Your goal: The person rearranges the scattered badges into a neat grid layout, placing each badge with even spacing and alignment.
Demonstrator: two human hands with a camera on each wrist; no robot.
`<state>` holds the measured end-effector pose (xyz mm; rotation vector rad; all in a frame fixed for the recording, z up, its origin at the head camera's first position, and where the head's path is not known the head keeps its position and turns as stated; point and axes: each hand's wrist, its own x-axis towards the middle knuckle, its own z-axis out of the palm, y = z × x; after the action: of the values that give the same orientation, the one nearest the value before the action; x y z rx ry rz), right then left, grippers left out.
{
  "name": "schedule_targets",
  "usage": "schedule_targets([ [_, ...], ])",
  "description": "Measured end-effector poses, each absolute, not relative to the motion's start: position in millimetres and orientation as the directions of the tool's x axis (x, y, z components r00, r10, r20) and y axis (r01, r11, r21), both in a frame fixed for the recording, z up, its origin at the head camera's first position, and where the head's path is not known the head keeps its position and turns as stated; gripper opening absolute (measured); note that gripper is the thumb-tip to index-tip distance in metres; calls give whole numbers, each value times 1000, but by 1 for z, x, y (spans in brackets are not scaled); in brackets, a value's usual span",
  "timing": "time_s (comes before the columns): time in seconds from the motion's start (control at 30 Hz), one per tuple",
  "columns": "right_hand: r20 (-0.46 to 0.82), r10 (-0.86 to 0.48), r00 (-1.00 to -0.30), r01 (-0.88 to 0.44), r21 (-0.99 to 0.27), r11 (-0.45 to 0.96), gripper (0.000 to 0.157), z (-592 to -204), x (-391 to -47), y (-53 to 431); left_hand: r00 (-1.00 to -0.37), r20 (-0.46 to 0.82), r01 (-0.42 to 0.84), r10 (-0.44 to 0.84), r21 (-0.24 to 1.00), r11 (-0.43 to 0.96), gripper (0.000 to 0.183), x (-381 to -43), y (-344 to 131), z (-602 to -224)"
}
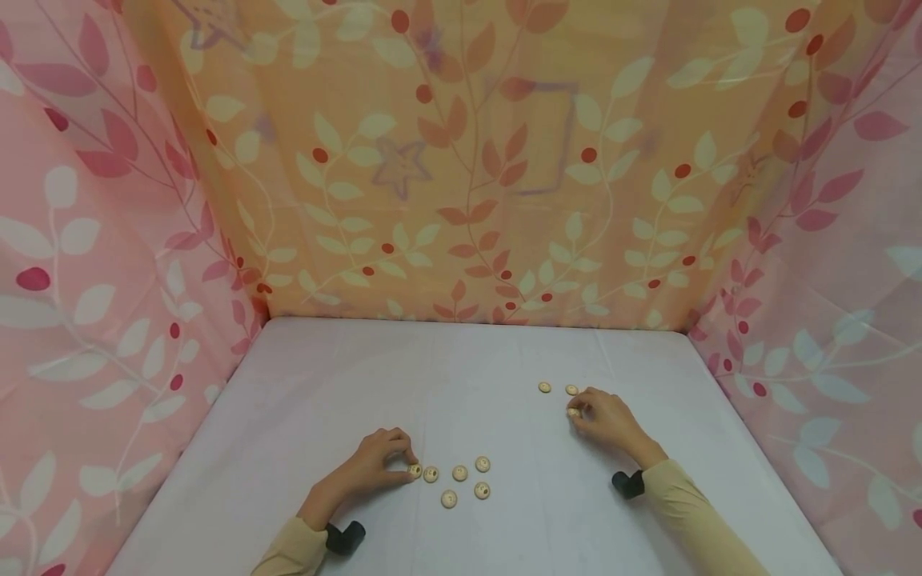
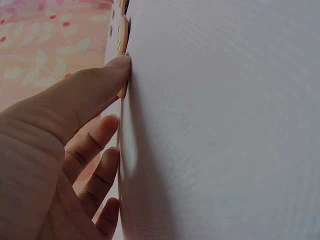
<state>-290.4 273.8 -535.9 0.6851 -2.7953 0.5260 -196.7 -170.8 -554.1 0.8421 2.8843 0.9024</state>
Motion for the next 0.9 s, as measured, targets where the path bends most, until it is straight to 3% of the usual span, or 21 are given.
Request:
schedule_targets([
  [0.9, 230, -242, -943, -302, -282, 910, 16, -537, -311, 301, -854, 150, 496, 498, 523, 693, 18, -197, -171, -553],
])
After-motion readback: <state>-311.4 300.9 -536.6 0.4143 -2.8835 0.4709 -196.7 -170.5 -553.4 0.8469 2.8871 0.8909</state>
